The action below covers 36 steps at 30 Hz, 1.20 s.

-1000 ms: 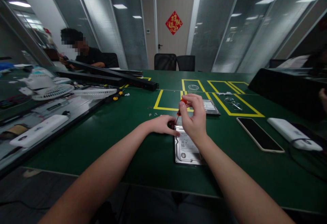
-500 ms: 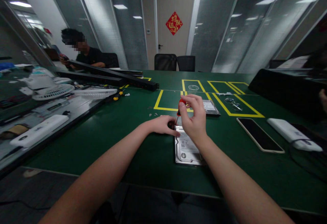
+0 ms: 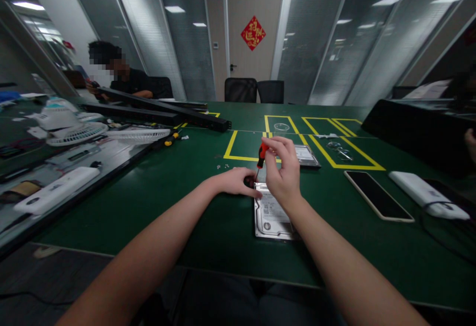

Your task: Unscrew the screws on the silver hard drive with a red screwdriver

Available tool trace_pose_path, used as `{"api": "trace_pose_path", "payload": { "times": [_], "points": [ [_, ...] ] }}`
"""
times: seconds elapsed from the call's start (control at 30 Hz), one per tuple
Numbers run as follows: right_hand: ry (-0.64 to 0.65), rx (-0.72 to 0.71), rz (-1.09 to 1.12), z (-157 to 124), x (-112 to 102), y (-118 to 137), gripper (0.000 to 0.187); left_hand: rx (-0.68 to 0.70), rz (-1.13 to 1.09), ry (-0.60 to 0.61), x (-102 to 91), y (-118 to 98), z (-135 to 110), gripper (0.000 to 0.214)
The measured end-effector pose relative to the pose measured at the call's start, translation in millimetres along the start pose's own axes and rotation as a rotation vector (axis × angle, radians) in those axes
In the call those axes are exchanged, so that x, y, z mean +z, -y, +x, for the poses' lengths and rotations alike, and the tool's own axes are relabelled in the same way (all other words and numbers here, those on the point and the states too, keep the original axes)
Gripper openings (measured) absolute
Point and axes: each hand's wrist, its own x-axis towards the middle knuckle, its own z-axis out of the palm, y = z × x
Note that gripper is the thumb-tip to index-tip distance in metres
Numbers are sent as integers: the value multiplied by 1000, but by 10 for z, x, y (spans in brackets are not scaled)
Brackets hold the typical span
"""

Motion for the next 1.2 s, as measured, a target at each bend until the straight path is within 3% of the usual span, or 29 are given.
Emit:
{"api": "trace_pose_path", "payload": {
  "times": [0.17,1.2],
  "points": [
    [16,18,4,-2,-9,-22,36,-9,9,-19,4,2,2,59],
    [12,7,-22,7,-2,-6,23,15,21,1,4,38,9,64]
  ]
}}
